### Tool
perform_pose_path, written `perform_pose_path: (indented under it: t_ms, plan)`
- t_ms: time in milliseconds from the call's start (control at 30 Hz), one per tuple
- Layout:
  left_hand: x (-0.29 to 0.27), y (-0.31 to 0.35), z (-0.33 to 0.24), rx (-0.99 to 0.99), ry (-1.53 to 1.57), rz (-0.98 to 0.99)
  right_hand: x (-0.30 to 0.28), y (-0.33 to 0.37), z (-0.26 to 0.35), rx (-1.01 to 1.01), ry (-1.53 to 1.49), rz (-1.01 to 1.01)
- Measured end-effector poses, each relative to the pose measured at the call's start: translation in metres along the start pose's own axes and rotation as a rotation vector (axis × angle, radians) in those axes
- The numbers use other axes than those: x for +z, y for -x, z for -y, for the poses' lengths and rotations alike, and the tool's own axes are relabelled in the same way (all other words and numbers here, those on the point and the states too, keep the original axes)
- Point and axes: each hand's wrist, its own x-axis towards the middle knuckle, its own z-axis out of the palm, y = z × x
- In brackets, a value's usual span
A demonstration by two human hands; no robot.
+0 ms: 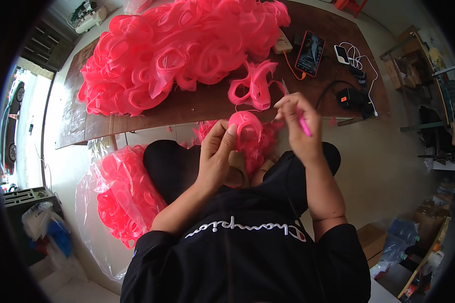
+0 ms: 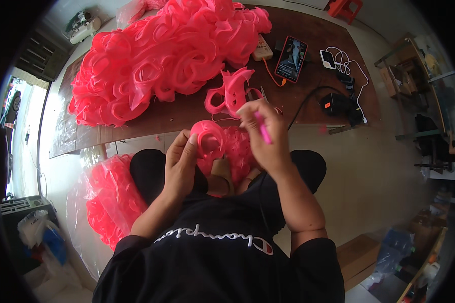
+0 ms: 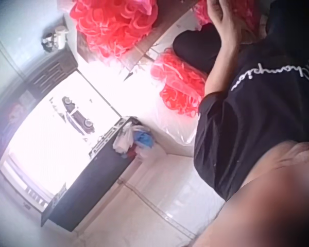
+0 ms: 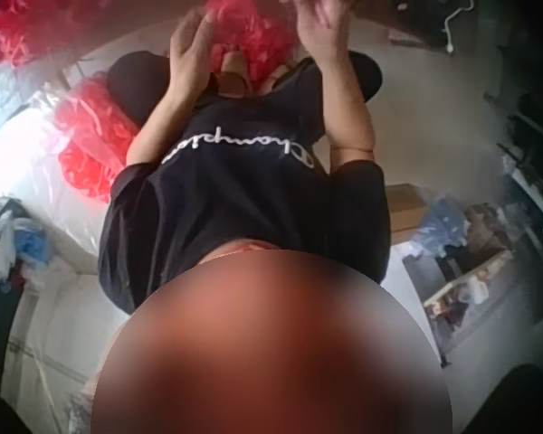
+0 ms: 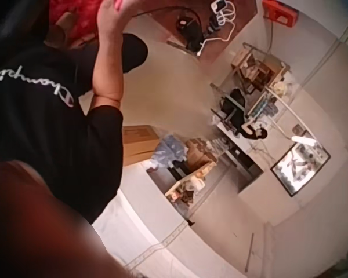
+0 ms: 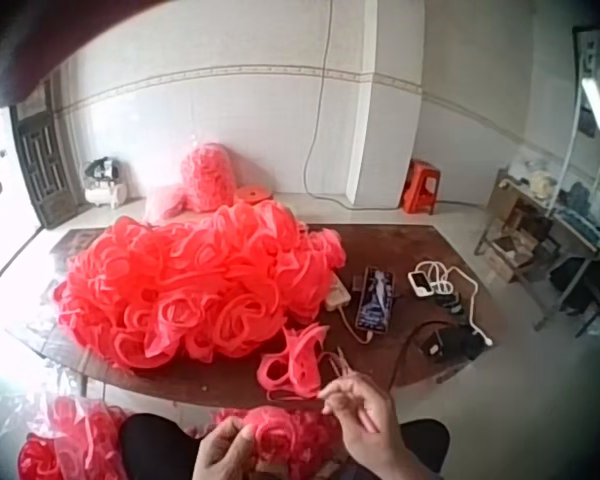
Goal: Crafting pink fabric flowers using a crochet hook and scissors.
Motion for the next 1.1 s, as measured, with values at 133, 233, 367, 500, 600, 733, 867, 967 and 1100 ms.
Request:
perform_pose_path:
  t_ms: [133, 233, 367, 500, 600, 733, 867, 967, 1100]
  plan:
    - [-0.002, 0.0, -0.016, -0.221, 0.427, -0.078, -0.075, -0.036, -0.071, -0.186, 0.677, -0.279]
    - [0.0, 0.003, -0.021, -0.3, 0.468, 0.055, -0.07, -0.033, -0.103, 0.016, 1.065, -0.174]
    - [0.004, 0.002, -0.014, -0.282, 0.459, 0.017, -0.047, -0.035, -0.103, -0.223, 1.146, -0.284]
    - [0.001, 0.0, -0.01, -0.232, 0.398, -0.002, -0.033, -0.034, -0.104, 0.321, 1.08, 0.05]
    - [-0.001, 0.001, -0.012, -0.225, 0.37, -0.005, -0.029, -0.034, -0.122, 0.339, 1.174, 0.106]
    - [-0.001, 0.006, -0.016, -0.206, 0.355, -0.016, -0.048, -0.04, -0.111, 0.358, 1.119, 0.081]
    - [-0.004, 0.005, -0.016, -0.181, 0.375, -0.02, -0.052, -0.024, -0.064, 0.207, 0.301, 0.074]
    - [-0.002, 0.004, -0.018, -0.151, 0.431, -0.035, -0.033, 0.008, 0.002, 0.16, -0.061, 0.304]
    - [-0.001, 0.003, -0.015, -0.1, 0.45, 0.012, -0.028, 0.037, 0.011, -0.072, 0.12, 0.41]
